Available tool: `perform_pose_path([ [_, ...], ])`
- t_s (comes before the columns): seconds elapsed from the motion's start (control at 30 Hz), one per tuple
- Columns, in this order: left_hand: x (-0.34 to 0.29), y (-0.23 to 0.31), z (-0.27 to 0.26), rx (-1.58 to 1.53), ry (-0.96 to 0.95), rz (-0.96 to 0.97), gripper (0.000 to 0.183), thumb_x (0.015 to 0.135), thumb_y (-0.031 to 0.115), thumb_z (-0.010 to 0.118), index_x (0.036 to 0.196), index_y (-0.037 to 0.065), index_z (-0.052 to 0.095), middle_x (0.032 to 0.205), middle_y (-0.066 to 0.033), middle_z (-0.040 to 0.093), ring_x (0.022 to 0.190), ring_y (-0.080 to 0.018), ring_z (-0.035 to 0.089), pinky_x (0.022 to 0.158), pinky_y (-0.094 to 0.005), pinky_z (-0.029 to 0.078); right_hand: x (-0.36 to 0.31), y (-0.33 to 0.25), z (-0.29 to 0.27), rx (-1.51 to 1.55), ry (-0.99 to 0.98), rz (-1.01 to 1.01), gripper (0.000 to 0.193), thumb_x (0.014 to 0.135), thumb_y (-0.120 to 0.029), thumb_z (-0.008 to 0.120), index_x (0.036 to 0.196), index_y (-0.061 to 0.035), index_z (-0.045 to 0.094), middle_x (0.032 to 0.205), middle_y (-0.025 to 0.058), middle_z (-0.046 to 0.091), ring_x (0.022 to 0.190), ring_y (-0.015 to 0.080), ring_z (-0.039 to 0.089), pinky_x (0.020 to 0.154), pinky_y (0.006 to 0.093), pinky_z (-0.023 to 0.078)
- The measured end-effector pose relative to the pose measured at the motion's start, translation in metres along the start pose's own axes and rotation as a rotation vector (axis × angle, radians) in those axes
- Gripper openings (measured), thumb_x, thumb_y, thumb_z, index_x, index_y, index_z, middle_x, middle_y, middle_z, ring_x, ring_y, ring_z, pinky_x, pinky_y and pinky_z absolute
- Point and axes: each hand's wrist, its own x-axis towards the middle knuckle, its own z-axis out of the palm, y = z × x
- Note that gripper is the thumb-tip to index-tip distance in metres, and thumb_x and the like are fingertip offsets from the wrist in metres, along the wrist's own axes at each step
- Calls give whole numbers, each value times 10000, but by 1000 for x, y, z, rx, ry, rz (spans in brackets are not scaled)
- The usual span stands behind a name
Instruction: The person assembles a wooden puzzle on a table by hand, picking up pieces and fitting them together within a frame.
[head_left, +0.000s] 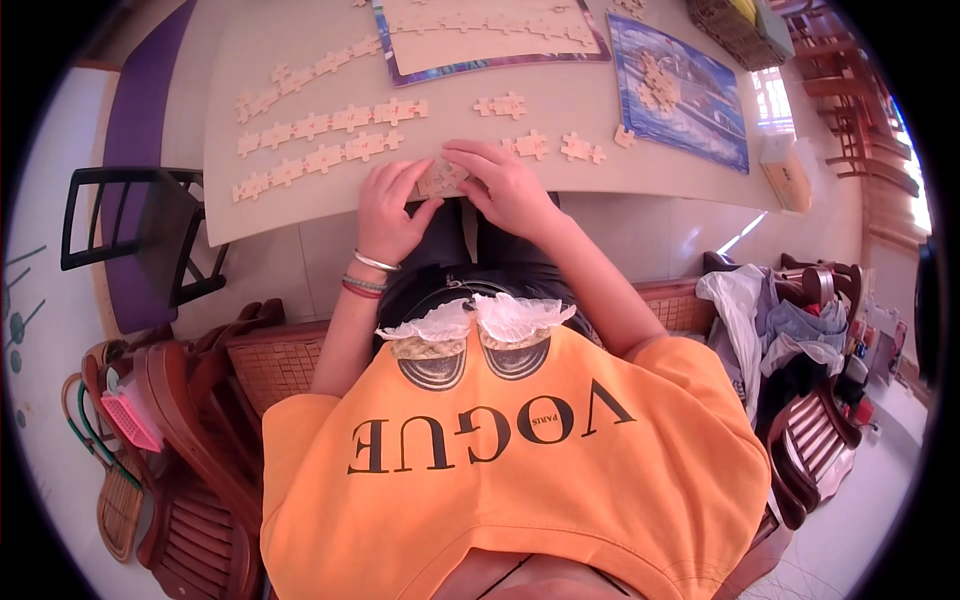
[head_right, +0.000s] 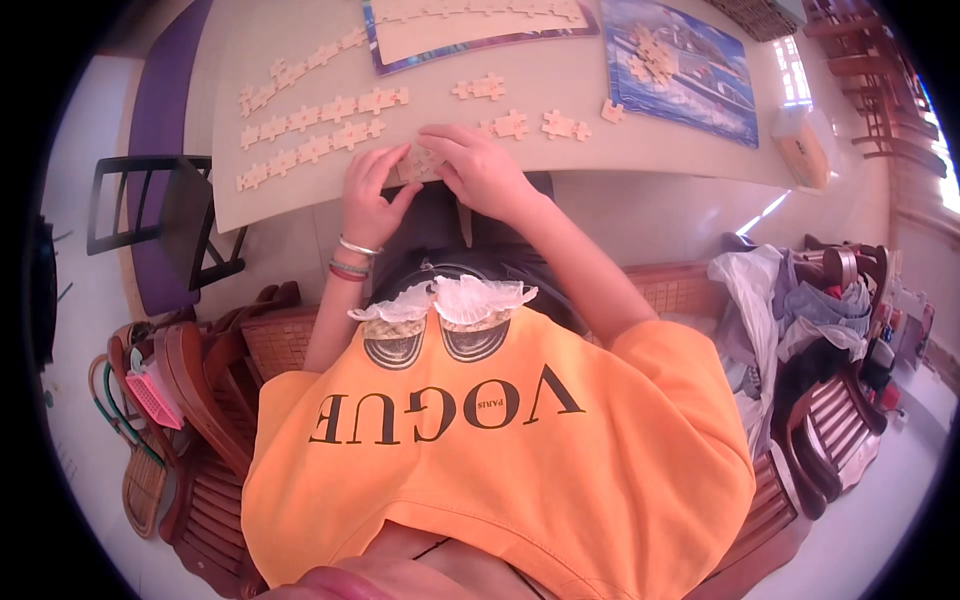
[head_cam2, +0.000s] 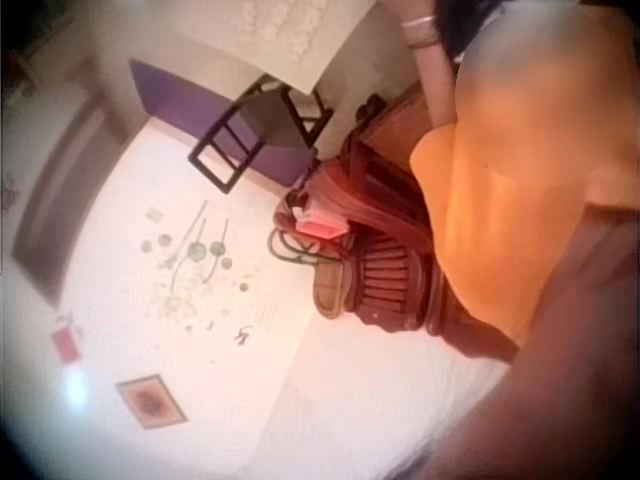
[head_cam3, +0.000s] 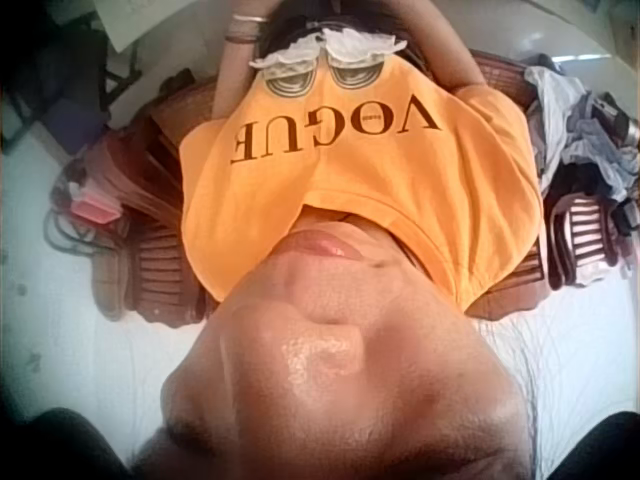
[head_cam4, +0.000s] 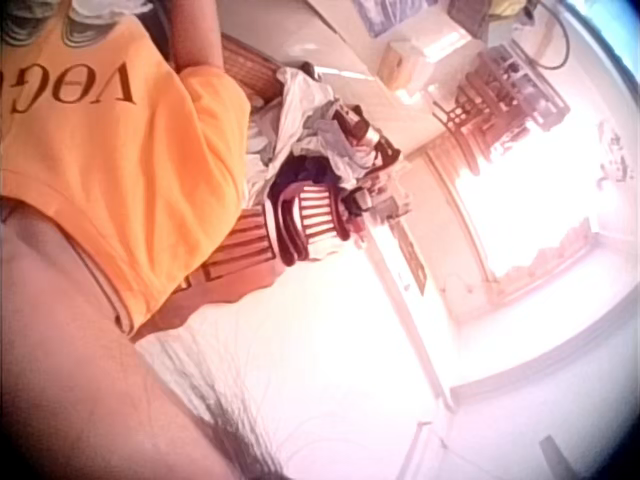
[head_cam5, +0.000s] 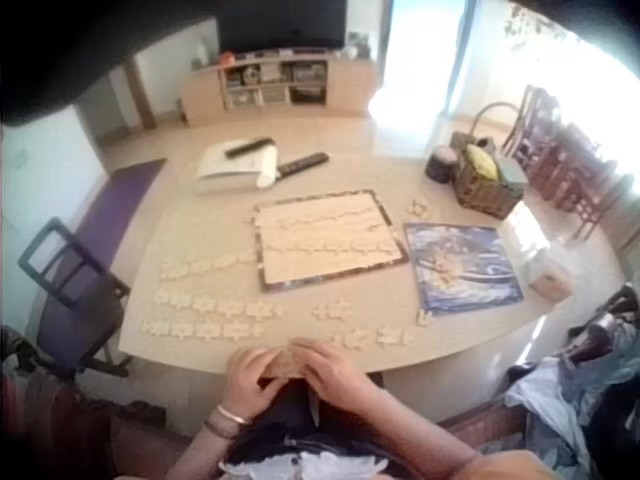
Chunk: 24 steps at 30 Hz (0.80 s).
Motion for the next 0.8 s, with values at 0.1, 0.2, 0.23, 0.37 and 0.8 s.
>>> perform_pose_path([
  [0.1, 1, 0, 0, -22, 3, 2, 528, 643, 152, 771, 1142, 78, 613, 1002, -81, 601, 935, -297, 552, 812, -392, 436, 5, 1, -4, -63, -165, 34, 405, 761, -29, 647, 1159, -82, 595, 1014, 98, 641, 911, 306, 596, 799, 398, 496],
  [0.2, 1, 2, -2, -20, -7, 1, 530, 641, 147, 771, 1142, 80, 614, 1004, -80, 600, 937, -296, 552, 814, -392, 437, 5, 2, -2, -63, -146, 35, 394, 755, -37, 652, 1142, -89, 604, 983, 94, 647, 912, 297, 593, 787, 393, 497],
  [0.23, 1, 2, -2, -18, -7, 1, 530, 641, 147, 771, 1142, 80, 614, 1004, -80, 600, 937, -296, 552, 814, -392, 437, 5, 1, -2, -61, -145, 34, 394, 755, -37, 652, 1142, -89, 604, 983, 94, 647, 912, 297, 593, 787, 393, 497],
  [0.37, 0, 1, 0, -17, -5, -5, 535, 637, 142, 773, 1145, 84, 614, 1006, -78, 601, 940, -294, 553, 817, -389, 437, 0, 3, -1, -100, -117, 25, 365, 753, -40, 654, 1113, -75, 608, 976, 98, 641, 889, 295, 596, 780, 392, 495],
  [0.8, 10, 8, 8, -15, -38, -5, 673, 665, 163, 784, 1280, 93, 520, 1114, -94, 581, 1038, -288, 539, 888, -395, 444, -3, 6, 6, -24, 1, 63, 420, 753, -43, 691, 1157, -61, 580, 972, 83, 649, 819, 242, 626, 707, 346, 520],
])
